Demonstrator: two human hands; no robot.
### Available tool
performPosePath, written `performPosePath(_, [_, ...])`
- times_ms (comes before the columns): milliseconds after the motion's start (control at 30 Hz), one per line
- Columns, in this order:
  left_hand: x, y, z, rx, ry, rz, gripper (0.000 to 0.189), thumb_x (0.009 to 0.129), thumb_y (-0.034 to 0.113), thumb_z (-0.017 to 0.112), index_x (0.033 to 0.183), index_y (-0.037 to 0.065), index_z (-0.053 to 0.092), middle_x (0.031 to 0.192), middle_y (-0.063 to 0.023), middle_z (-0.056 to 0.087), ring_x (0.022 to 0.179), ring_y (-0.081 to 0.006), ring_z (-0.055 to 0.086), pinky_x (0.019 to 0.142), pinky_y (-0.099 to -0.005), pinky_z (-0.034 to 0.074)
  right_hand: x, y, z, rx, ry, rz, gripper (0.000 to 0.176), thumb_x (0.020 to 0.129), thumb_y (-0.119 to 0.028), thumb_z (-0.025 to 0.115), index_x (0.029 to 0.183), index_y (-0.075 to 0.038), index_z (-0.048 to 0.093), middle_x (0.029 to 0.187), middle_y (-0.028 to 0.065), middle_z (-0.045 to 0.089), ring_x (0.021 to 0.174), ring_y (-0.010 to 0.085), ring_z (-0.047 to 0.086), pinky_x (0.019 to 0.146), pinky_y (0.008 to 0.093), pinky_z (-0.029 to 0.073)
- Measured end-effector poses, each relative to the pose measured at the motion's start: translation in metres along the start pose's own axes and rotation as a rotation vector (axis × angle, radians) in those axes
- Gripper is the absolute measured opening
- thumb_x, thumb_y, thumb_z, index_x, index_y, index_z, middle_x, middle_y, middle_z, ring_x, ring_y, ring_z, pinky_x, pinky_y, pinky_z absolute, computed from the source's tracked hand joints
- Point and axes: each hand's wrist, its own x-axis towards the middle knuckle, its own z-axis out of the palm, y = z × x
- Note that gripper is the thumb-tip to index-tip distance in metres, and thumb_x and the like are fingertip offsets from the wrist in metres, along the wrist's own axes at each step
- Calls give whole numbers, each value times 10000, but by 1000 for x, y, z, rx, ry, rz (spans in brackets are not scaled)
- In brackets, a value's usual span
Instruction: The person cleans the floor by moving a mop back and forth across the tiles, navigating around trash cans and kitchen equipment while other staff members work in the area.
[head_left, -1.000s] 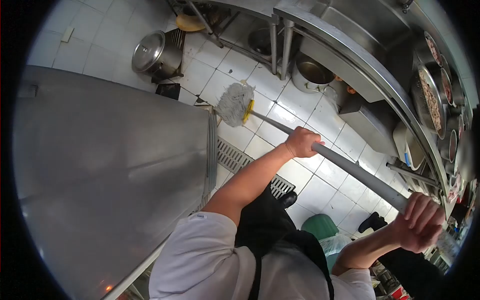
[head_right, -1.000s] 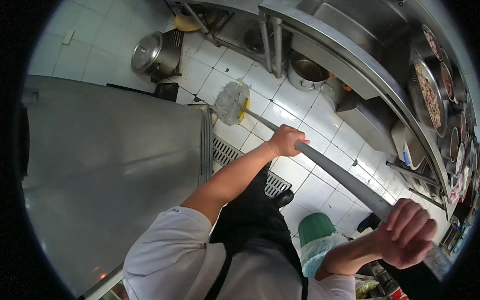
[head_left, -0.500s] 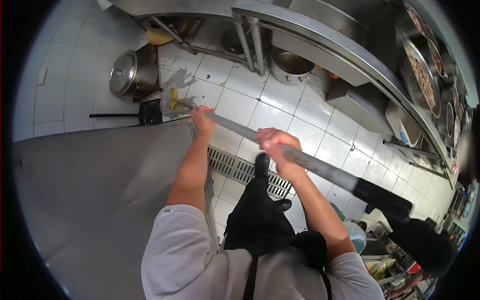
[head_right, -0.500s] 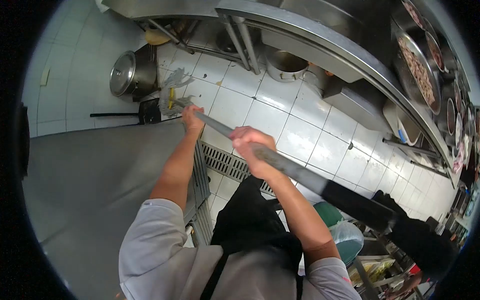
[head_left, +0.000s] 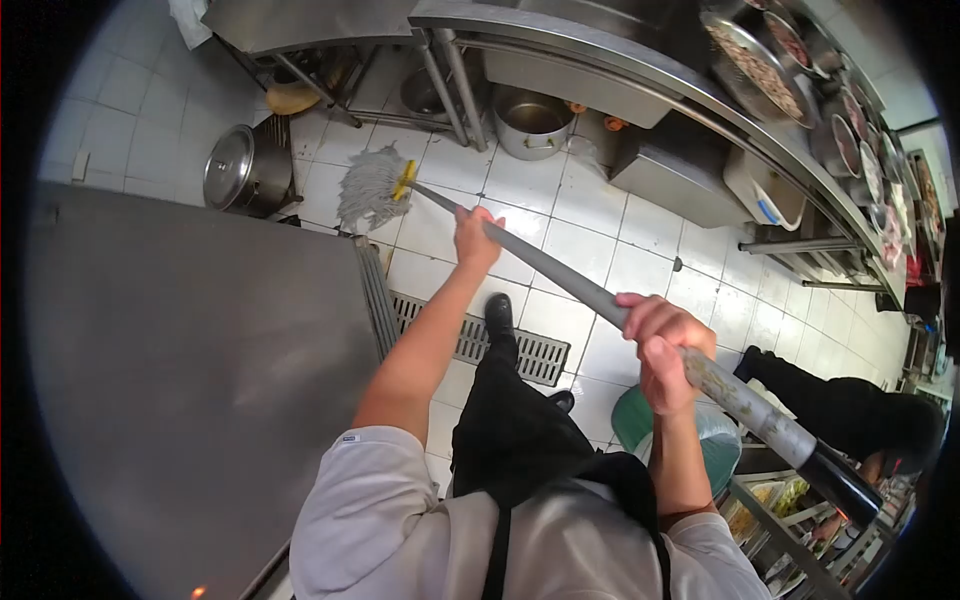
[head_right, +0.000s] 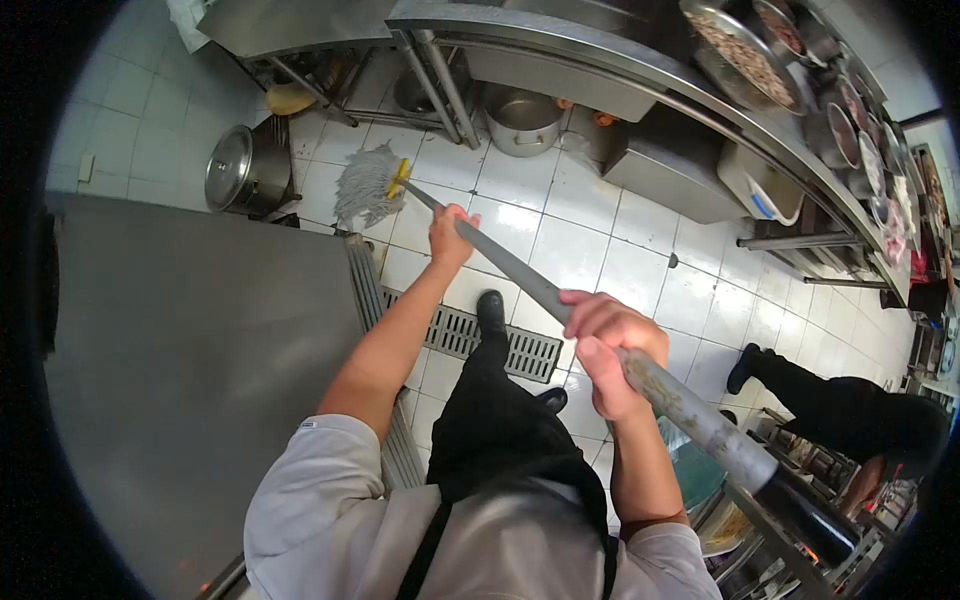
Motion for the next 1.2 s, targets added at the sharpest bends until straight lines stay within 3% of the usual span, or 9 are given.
performPosePath(200, [-112,83,45,35,-245,167,310,829,330,737,890,55,608,1243,-379,540,1271,-486,466,1014,-484,443,-83,-102,-46,-53,70,-217,305,830,-150,642,604,-54,462,550,70,497,550,201,507,643,431,510])
performPosePath(367, [-213,162,104,-47,-296,301,316,813,330,753,815,51,604,988,-253,669,1219,-496,514,1013,-503,440,-159,-168,-99,-97,203,-330,312,858,-182,611,613,-69,454,543,51,478,532,191,483,617,391,477])
performPosePath(500, [-271,195,142,-75,-515,342,300,842,329,726,897,60,604,1194,-297,601,1307,-485,430,1033,-510,409,-226,-196,-119,-249,274,-341,336,872,-189,620,612,-68,444,549,50,476,520,191,485,609,386,472])
performPosePath(667, [-349,240,159,-117,-735,465,332,838,378,726,877,78,589,1100,-226,661,1324,-461,441,1060,-496,396,-269,-245,-121,-394,401,-420,288,863,-139,564,612,-59,447,545,47,479,491,169,471,543,350,455])
performPosePath(767, [-400,256,153,-167,-680,667,313,811,342,739,777,66,596,788,-171,629,940,-398,613,933,-477,473,-297,-268,-121,-376,529,-478,304,906,-150,508,627,-81,411,546,27,424,480,137,423,514,319,423])
performPosePath(967, [-483,238,114,-253,-964,747,361,816,355,727,662,72,563,726,-163,618,794,-404,608,850,-471,488,-352,-308,-83,-477,585,-595,350,945,-235,507,639,-98,407,537,-10,419,390,72,405,400,223,351])
performPosePath(1000, [-492,235,105,-313,-947,825,396,824,348,718,606,70,539,671,-163,604,706,-402,593,709,-478,489,-361,-315,-75,-485,562,-593,355,955,-253,519,651,-103,412,535,-20,428,390,65,421,396,216,363])
performPosePath(1100, [-505,214,97,-398,-1173,1030,399,831,341,707,591,70,541,632,-154,589,646,-390,585,599,-476,458,-382,-324,-52,-515,510,-594,369,969,-289,557,675,-113,420,528,-41,445,390,53,445,381,201,381])
performPosePath(1200, [-502,204,99,-375,-1245,1196,305,811,340,675,662,81,613,688,-144,635,688,-381,623,642,-472,494,-394,-319,-35,-527,488,-610,380,958,-290,616,687,-110,419,508,-51,457,379,50,446,349,195,368])
